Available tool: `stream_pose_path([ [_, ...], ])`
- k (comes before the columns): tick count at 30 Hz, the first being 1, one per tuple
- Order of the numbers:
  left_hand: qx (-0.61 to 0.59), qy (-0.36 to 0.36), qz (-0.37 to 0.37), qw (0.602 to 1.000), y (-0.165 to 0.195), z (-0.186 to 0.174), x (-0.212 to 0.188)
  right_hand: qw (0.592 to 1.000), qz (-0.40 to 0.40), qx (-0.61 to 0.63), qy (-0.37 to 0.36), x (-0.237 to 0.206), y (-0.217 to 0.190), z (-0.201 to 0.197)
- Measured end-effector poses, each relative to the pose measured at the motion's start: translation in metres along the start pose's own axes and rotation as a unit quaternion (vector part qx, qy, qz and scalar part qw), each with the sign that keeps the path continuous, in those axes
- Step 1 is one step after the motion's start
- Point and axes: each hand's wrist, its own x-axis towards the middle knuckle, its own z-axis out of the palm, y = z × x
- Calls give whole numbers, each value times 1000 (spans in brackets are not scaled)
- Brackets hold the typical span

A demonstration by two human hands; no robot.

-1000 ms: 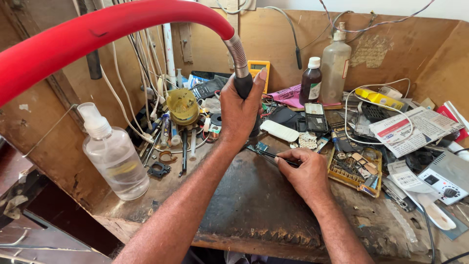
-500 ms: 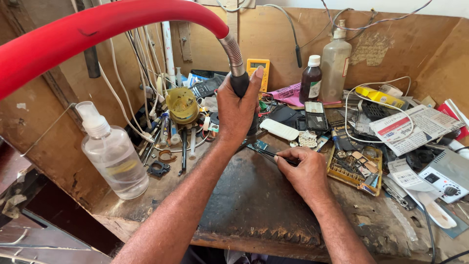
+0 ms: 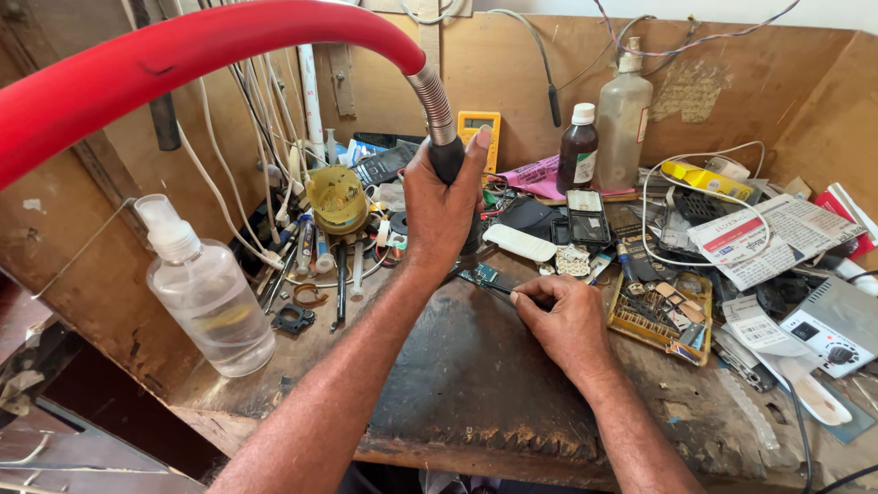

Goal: The person uses a hot air gun and tweezers to rework a small blue circuit board on a cluttered workbench. They repeatedly apply heat to specific areas while manipulating components with tweezers, then briefly set the tools down before resuming the process.

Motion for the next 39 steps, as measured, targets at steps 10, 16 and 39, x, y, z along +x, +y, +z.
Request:
stream_pose_path([
  [10, 1, -9, 18, 1000, 0, 6, 0, 1000, 2, 4, -9, 1, 1, -1],
  [16, 13, 10, -5, 1000, 6, 5, 6, 1000, -14, 26, 0, 3, 4, -1],
  [39, 9, -5, 2, 1000, 1, 6, -4, 1000, 3, 13, -5, 6, 8, 0],
])
